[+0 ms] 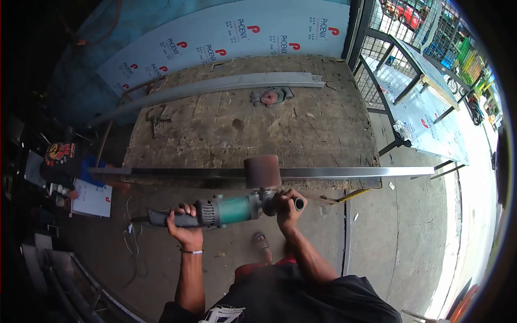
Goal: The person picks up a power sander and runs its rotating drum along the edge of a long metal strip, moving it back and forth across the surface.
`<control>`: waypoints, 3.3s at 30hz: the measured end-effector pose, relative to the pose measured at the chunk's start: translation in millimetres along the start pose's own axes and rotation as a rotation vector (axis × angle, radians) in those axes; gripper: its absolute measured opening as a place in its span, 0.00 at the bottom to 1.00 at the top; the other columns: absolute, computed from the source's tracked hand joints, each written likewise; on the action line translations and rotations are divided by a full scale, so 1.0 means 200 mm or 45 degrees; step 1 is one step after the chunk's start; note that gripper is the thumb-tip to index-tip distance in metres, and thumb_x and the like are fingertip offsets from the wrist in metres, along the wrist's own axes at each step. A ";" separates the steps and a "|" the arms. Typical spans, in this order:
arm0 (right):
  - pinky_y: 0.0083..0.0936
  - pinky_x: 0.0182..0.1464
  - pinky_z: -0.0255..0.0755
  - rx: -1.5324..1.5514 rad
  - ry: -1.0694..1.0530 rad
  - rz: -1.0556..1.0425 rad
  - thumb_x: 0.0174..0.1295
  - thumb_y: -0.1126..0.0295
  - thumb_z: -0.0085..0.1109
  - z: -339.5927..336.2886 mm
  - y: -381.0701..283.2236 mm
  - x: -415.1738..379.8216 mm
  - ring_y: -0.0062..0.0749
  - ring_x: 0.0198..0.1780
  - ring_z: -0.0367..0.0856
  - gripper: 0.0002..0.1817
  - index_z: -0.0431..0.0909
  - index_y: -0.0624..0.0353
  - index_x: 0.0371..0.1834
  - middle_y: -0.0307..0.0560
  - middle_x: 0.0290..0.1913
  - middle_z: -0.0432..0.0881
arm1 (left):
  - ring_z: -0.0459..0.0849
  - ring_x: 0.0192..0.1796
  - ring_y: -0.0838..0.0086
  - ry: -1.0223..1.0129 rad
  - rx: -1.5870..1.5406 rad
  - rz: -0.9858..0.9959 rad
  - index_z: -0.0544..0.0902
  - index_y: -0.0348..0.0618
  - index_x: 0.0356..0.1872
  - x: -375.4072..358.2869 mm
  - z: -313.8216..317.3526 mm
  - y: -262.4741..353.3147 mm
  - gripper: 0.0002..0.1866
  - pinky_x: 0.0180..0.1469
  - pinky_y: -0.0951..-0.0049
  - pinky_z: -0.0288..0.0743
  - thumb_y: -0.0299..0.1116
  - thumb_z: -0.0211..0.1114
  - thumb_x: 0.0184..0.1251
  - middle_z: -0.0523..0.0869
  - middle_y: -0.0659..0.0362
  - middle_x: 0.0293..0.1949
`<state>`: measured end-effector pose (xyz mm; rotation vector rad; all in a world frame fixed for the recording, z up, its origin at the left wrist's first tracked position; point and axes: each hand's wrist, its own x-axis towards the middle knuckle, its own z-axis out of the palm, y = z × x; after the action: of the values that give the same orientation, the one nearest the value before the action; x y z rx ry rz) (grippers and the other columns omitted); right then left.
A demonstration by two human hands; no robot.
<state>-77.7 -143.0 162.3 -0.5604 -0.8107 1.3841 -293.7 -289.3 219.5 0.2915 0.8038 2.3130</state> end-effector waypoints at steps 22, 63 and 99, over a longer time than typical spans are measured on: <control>0.22 0.19 0.54 -0.226 0.006 -0.240 0.63 0.74 0.48 -0.30 -0.33 0.17 0.19 0.16 0.56 0.12 0.59 0.55 0.22 0.36 0.17 0.61 | 0.70 0.39 0.65 0.069 -0.353 -0.464 0.73 0.41 0.30 -0.04 0.04 -0.55 0.13 0.51 0.64 0.66 0.42 0.59 0.62 0.71 0.56 0.33; 0.21 0.18 0.55 -0.292 0.090 -0.250 0.60 0.75 0.49 0.62 0.40 -0.24 0.19 0.15 0.59 0.14 0.59 0.56 0.18 0.38 0.14 0.62 | 0.70 0.39 0.65 0.097 -0.339 -0.443 0.74 0.41 0.30 0.59 -0.65 0.30 0.13 0.49 0.65 0.66 0.41 0.59 0.61 0.71 0.56 0.32; 0.21 0.17 0.48 -0.322 0.033 -0.348 0.67 0.72 0.46 1.16 0.94 -0.52 0.18 0.14 0.54 0.17 0.58 0.55 0.19 0.35 0.15 0.59 | 0.71 0.40 0.66 0.151 -0.422 -0.565 0.74 0.41 0.30 0.96 -1.22 0.86 0.13 0.53 0.64 0.67 0.41 0.61 0.61 0.72 0.57 0.33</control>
<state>-376.8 -246.3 144.8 -0.6347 -1.0094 1.0297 -625.9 -380.2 133.7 -0.1590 0.4674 2.0060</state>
